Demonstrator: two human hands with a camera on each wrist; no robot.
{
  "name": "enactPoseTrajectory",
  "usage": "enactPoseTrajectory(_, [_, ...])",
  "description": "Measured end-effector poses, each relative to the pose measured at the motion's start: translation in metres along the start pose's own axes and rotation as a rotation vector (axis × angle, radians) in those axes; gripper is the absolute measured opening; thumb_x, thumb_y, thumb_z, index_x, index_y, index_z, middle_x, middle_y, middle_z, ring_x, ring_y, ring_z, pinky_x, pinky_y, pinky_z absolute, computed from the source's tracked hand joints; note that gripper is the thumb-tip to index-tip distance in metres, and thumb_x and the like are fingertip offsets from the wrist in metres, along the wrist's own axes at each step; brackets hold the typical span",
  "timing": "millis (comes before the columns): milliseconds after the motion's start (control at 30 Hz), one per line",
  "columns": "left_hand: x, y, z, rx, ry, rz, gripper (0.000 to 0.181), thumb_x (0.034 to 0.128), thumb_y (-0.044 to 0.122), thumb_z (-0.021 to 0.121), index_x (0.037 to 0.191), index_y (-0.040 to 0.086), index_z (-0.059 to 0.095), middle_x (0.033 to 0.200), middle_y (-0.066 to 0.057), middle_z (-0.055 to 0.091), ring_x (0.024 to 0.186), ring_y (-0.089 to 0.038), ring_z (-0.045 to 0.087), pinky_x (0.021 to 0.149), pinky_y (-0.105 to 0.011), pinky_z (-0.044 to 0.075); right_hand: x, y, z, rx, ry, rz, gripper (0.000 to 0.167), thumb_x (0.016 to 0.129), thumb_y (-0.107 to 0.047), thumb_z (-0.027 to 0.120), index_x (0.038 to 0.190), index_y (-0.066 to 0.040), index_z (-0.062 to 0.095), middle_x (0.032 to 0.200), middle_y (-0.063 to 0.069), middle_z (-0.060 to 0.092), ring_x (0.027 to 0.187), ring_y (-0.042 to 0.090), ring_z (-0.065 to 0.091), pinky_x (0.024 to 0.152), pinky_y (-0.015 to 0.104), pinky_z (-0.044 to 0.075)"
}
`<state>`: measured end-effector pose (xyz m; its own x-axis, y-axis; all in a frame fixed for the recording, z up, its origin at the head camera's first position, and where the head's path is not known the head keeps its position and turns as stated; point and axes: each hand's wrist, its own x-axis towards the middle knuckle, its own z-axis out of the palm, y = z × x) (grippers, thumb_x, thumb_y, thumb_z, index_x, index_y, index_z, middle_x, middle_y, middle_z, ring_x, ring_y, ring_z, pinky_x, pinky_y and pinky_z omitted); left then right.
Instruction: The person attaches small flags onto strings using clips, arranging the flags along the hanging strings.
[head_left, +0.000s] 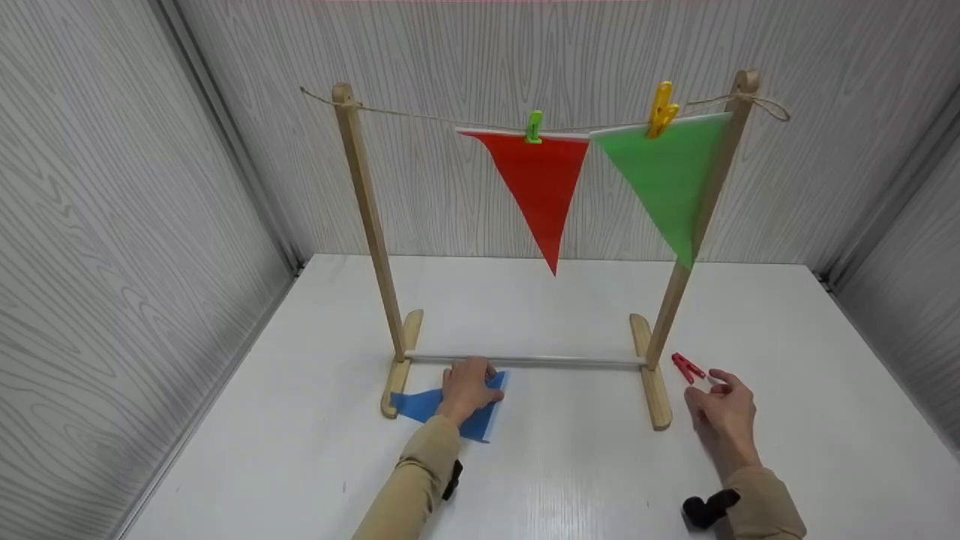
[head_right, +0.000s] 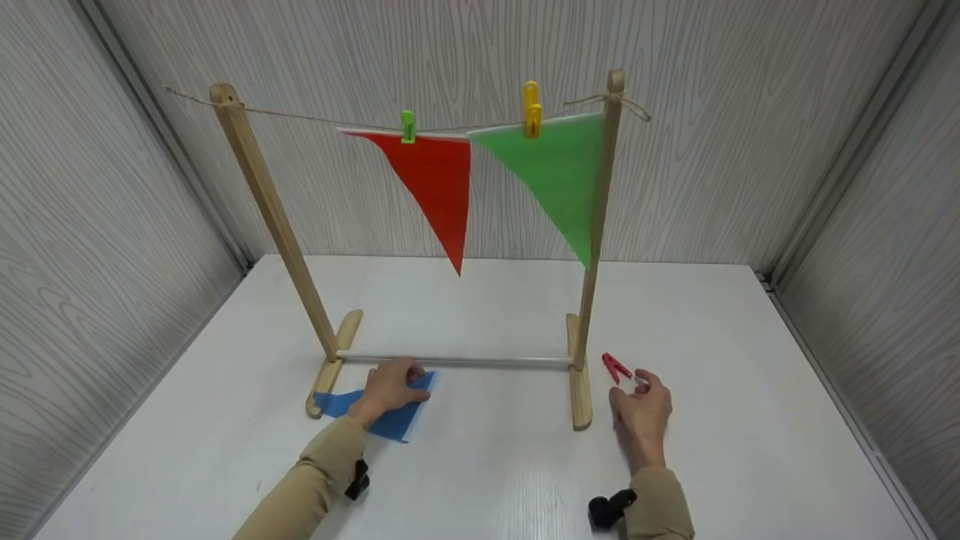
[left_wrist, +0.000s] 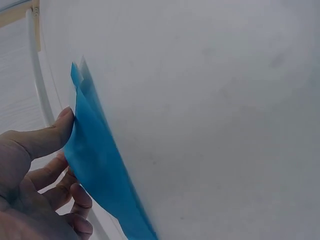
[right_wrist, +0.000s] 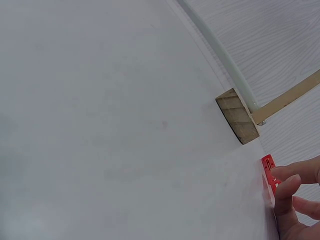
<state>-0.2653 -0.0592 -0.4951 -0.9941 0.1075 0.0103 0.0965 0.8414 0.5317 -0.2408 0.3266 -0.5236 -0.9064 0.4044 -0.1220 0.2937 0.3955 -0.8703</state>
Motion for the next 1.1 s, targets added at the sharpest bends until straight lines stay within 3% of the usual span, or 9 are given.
enactPoseTrajectory(600, [0.0,-0.0029,0.0005,-0.109,0.009,0.008,0.033,0.0806,0.01,0.083,0.108,-0.003,0.069,0.107,-0.018,0.071,0.1,-0.034,0.063,0.099,-0.052,0.043,-0.001,-0.0007,-0.0005,-0.01,-0.017,0.024,0.064,0.089,-0.014,0.067,0.145,0.006,0.043,0.104,0.01,0.05,0.085,0.014,0.049,0.063,0.02,0.044])
enactPoseTrajectory(867, [0.0012,-0.0054,-0.0008,-0.134,-0.024,-0.012,0.037,0.0844,0.011,0.079,0.116,-0.005,0.068,0.115,-0.02,0.069,0.109,-0.037,0.062,0.104,-0.055,0.04,-0.0013,-0.0015,-0.0006,0.004,-0.024,0.026,0.062,0.086,-0.011,0.065,0.143,0.005,0.046,0.089,0.001,0.049,0.077,0.011,0.047,0.061,0.022,0.042])
enactPoseTrajectory(1100, [0.0026,-0.0071,-0.0066,-0.199,-0.06,-0.043,0.036,0.0877,0.011,0.075,0.12,-0.004,0.068,0.12,-0.021,0.068,0.115,-0.038,0.06,0.111,-0.061,0.036,-0.0004,-0.0014,-0.0004,-0.041,-0.032,0.011,0.06,0.087,-0.012,0.065,0.142,0.007,0.047,0.095,0.005,0.05,0.084,0.015,0.047,0.066,0.025,0.041])
